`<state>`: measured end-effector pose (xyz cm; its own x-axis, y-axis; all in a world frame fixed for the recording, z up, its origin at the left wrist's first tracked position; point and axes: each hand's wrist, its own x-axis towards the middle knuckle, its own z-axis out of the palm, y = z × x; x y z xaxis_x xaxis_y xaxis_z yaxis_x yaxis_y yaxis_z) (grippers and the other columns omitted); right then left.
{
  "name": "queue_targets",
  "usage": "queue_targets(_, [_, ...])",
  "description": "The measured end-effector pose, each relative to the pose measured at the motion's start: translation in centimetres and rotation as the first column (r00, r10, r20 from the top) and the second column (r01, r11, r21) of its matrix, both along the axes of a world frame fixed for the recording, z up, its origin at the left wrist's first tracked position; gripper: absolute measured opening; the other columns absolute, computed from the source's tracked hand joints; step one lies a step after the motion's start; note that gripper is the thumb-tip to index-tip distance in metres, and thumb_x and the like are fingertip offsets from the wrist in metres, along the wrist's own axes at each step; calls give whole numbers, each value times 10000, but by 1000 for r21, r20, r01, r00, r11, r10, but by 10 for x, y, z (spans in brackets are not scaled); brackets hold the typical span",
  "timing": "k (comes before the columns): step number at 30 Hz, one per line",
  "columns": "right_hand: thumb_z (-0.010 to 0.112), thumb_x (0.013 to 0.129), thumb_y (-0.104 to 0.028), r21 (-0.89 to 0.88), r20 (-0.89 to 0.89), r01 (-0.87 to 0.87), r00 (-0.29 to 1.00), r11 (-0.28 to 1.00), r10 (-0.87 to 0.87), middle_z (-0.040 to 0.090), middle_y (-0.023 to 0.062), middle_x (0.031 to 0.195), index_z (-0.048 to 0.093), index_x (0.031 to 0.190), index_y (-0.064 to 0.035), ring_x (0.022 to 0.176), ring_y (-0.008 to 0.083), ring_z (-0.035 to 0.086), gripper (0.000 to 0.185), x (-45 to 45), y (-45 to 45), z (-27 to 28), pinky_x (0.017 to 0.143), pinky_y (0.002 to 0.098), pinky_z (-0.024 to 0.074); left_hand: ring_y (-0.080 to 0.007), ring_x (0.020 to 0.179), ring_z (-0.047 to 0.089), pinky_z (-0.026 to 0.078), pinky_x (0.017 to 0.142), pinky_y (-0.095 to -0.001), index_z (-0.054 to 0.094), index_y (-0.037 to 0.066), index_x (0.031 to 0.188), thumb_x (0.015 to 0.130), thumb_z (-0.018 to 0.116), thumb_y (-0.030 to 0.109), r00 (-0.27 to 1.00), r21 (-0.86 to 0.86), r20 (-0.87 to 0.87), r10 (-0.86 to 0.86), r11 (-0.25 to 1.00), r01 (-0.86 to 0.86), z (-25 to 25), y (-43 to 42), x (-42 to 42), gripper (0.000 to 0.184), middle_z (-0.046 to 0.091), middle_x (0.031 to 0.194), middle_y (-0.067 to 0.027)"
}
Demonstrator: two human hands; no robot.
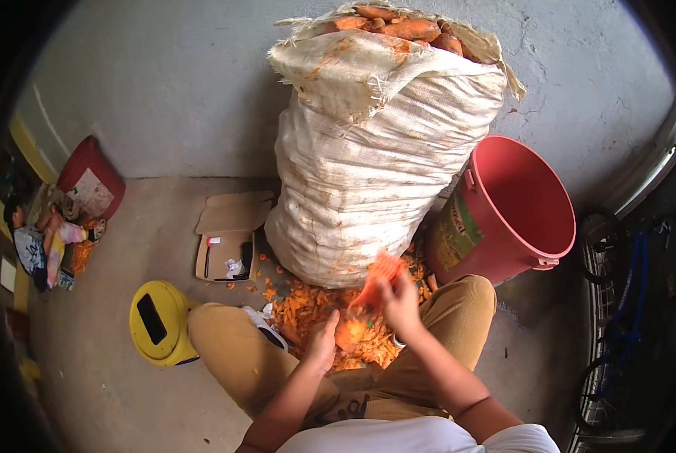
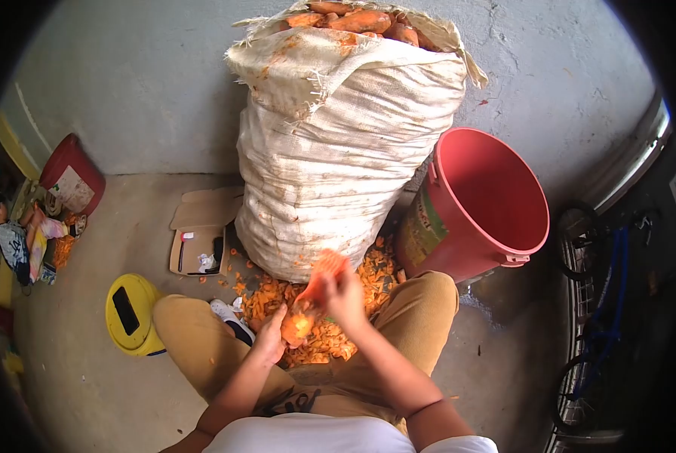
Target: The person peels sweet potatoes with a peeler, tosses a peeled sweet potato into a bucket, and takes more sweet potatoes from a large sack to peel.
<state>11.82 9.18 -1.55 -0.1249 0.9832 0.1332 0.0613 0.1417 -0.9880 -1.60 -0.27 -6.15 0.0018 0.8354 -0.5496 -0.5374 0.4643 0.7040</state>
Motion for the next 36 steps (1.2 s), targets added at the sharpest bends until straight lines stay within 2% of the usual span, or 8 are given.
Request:
queue_targets(3, [493,824,-56,309,288,317,867,897,-406,545,67,845,463,961,21,698,137,529,159,40,58,-15,628,253,444,-213,597,579,402,431,-270,485,41,1024,866,349,417,996,-13,46,75,997,-75,-9,-7,4,430,584,807,-115])
queue_targets(5, [476,834,-67,1,-62,501,864,865,-500,543,46,799,468,906,11,615,126,514,107,63,82,-26,536,250,432,-213,607,577,399,432,-273,486,45,1024,866,340,426,991,5,89,104,995,-105,-8,-4,2,438,581,800,-110])
queue_targets(11, [498,830,-98,117,-46,-37,998,992,43,552,74,864,436,1076,15,789,133,528,277,-4,-9,10,669,254,449,-209,582,557,354,412,-252,487,69,1034,852,329,467,981,-71,192,35,997,-21,-2,1,-2,465,577,787,-99])
queue_targets(13, [504,821,-79,-46,-49,-58,997,997,56,560,84,863,455,1029,29,796,134,534,239,-9,-13,-4,669,254,448,-212,564,551,330,396,-239,478,65,1033,852,328,468,981,-64,192,16,998,-4,6,1,1,466,572,782,-131])
queue_targets(23, [478,839,-53,-140,-192,77,976,987,-103,543,44,825,458,978,30,684,84,516,163,0,33,5,604,227,445,-195,583,528,323,413,-221,464,61,1057,856,301,480,972,-67,233,-4,998,21,28,17,4,493,557,767,-124])
queue_targets(28, [463,847,-60,-160,-171,12,984,987,-40,534,42,844,451,1006,17,696,80,516,177,3,32,3,611,223,445,-151,687,529,402,481,-221,385,75,1157,824,485,309,917,174,248,-312,946,275,38,12,-11,419,550,904,-111])
queue_targets(33, [468,835,-55,-84,32,468,884,880,-467,540,58,822,460,925,9,677,115,528,111,69,103,-57,596,247,458,-165,708,533,424,520,-258,377,71,1167,830,471,270,910,187,288,-299,949,253,36,1,-14,403,544,931,-125])
queue_targets(36, [473,835,-78,-79,-127,369,918,926,-376,547,58,809,468,907,-4,663,116,532,104,67,94,-29,588,250,452,-180,729,540,440,548,-292,375,65,1167,827,468,236,902,162,350,-255,964,209,24,-6,-18,392,544,936,-131])
